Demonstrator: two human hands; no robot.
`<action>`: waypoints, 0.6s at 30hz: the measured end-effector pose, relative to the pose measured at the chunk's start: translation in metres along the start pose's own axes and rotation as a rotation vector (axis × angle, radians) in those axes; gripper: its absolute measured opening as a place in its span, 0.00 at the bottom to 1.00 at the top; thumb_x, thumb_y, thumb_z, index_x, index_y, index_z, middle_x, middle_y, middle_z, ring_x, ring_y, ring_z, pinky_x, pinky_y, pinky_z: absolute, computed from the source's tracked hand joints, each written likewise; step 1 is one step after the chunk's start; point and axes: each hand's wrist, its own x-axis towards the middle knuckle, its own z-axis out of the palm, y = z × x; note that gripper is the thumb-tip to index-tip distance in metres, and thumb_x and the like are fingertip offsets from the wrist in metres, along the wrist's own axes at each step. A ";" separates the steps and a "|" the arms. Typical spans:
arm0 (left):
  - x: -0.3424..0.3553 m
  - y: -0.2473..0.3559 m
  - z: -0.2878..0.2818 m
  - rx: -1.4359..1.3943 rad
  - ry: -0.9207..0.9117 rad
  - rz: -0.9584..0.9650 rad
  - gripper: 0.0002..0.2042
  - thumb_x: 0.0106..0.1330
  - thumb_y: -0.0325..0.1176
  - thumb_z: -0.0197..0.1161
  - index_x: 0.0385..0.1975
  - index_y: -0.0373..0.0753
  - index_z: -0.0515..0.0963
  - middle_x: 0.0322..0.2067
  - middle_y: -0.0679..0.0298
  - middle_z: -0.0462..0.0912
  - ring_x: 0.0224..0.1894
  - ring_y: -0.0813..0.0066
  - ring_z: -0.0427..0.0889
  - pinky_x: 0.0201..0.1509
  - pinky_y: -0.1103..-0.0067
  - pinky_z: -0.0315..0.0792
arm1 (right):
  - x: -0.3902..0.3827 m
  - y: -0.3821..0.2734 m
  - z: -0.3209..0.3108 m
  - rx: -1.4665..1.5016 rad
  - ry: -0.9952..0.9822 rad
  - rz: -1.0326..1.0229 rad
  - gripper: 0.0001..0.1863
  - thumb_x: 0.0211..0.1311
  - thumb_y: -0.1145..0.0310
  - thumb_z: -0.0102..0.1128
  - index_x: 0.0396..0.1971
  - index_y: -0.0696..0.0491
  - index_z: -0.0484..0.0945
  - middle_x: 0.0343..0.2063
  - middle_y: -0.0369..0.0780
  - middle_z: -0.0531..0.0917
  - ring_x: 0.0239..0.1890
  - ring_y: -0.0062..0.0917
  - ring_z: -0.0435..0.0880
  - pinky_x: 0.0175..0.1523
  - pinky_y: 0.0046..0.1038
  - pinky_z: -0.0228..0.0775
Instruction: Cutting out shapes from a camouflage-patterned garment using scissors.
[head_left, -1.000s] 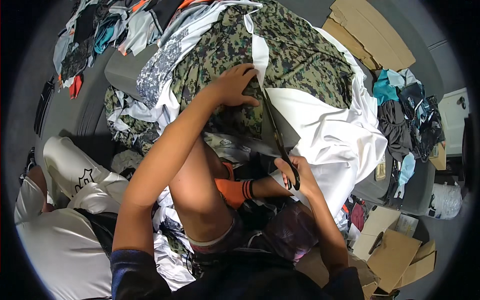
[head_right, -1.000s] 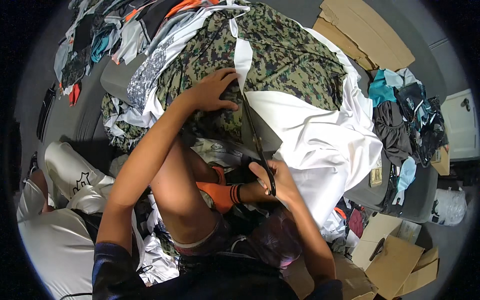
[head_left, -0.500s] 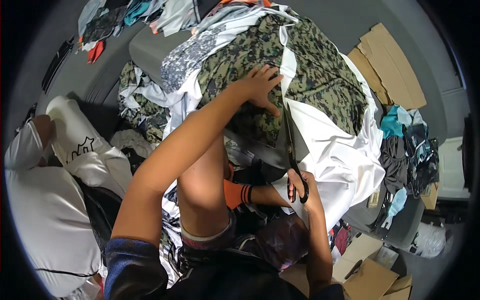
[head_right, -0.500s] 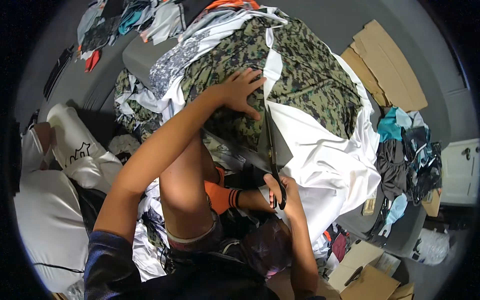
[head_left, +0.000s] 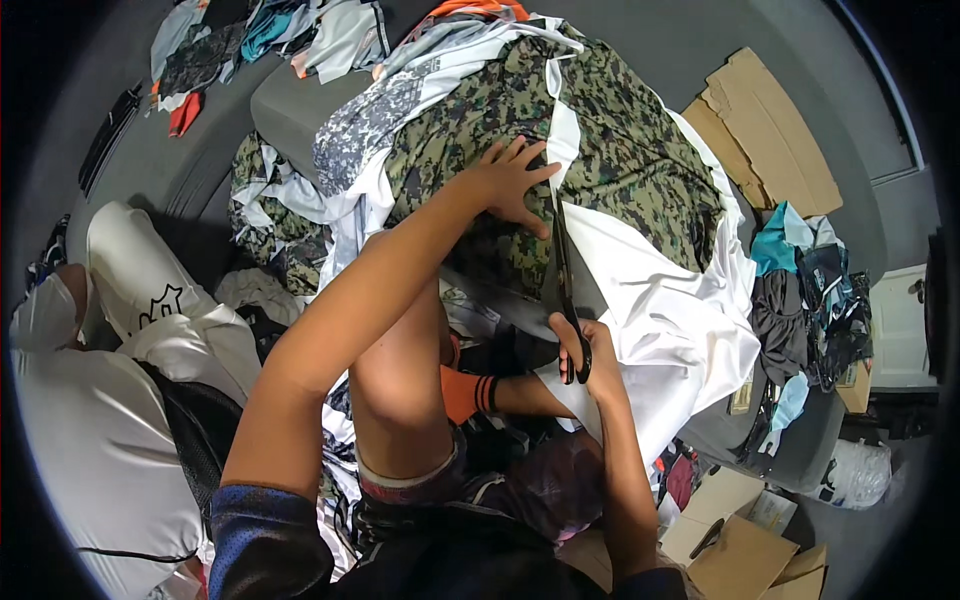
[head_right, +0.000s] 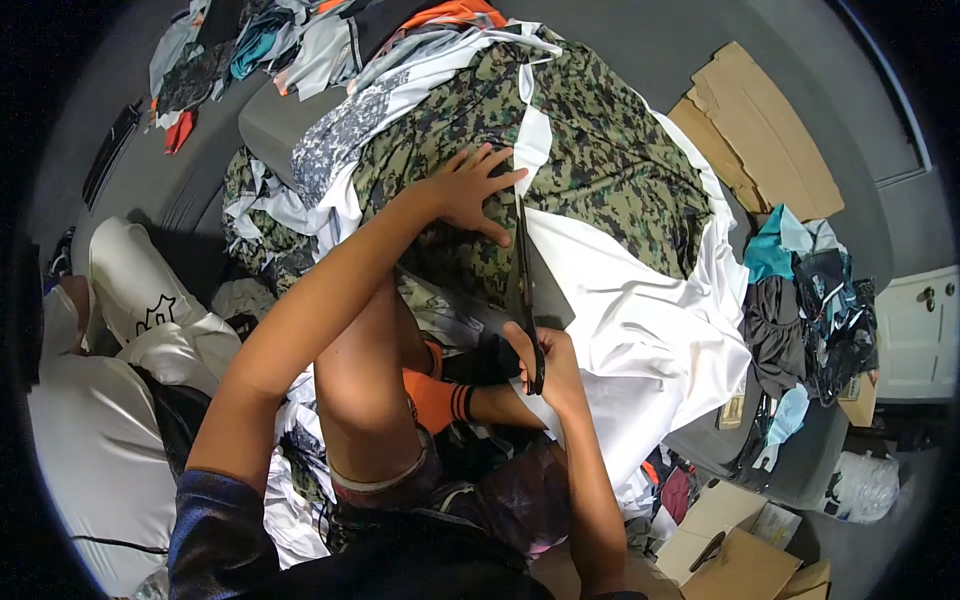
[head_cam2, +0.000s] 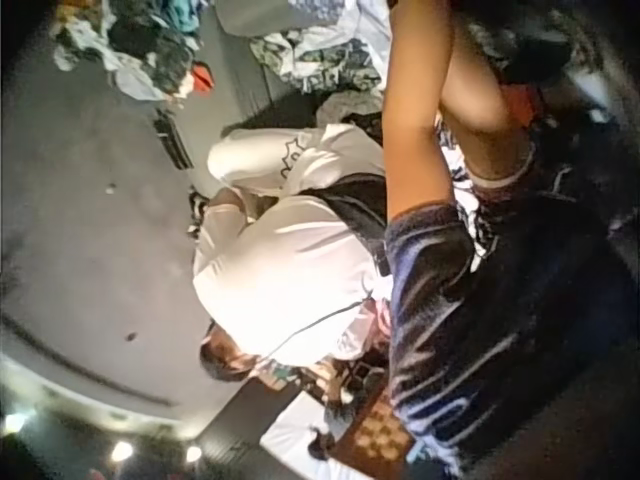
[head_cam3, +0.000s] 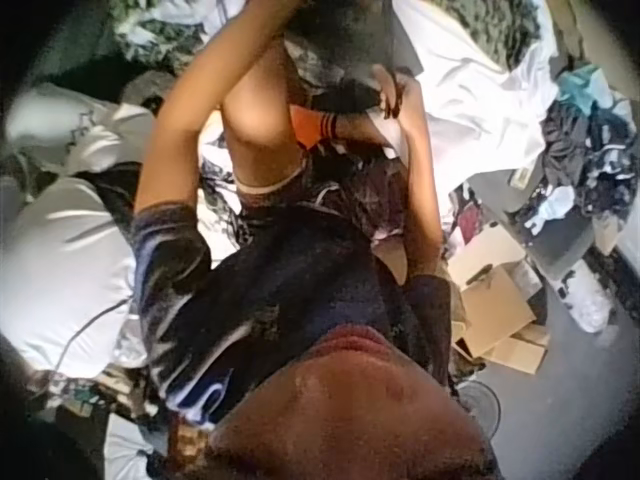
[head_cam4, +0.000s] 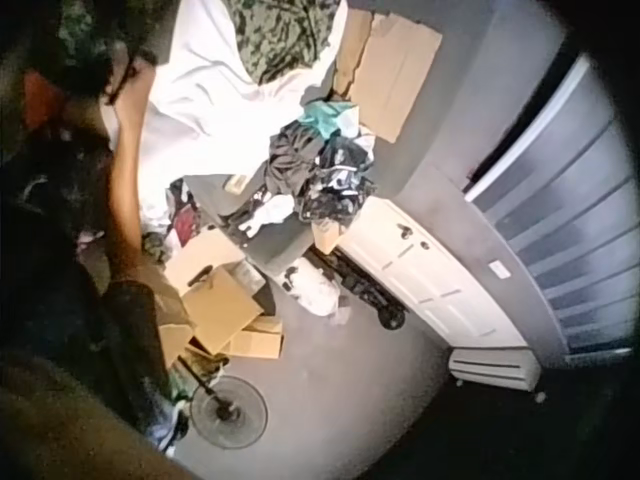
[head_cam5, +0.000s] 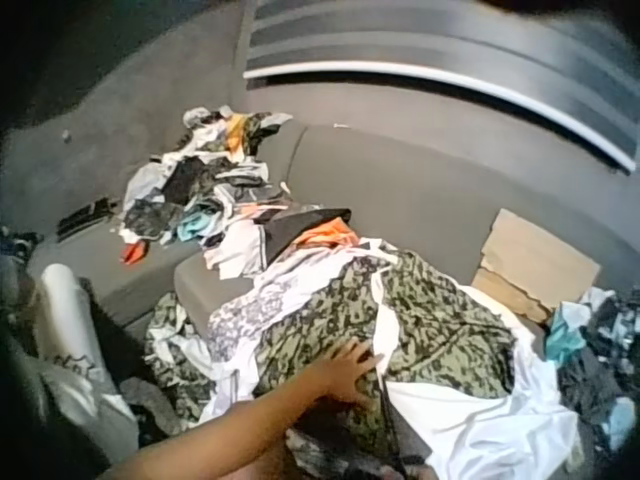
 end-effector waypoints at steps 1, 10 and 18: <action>0.000 0.000 0.000 0.000 -0.005 -0.006 0.56 0.40 0.74 0.61 0.70 0.56 0.47 0.71 0.63 0.38 0.73 0.59 0.35 0.72 0.61 0.37 | 0.000 0.000 0.000 -0.007 -0.001 0.011 0.26 0.61 0.53 0.56 0.10 0.54 0.69 0.07 0.37 0.69 0.06 0.20 0.66 0.15 0.17 0.57; 0.000 0.003 -0.003 0.027 -0.022 -0.034 0.56 0.39 0.74 0.61 0.70 0.57 0.46 0.72 0.65 0.36 0.73 0.60 0.34 0.72 0.62 0.37 | -0.001 -0.003 0.004 -0.004 0.001 0.019 0.26 0.60 0.52 0.58 0.09 0.54 0.69 0.06 0.36 0.68 0.05 0.19 0.65 0.14 0.16 0.56; 0.002 0.005 -0.003 0.041 -0.032 -0.057 0.56 0.39 0.74 0.61 0.70 0.58 0.45 0.72 0.66 0.36 0.73 0.61 0.34 0.73 0.63 0.36 | -0.001 -0.010 0.005 0.018 0.032 0.094 0.26 0.60 0.53 0.59 0.08 0.54 0.68 0.06 0.36 0.68 0.05 0.18 0.64 0.13 0.16 0.56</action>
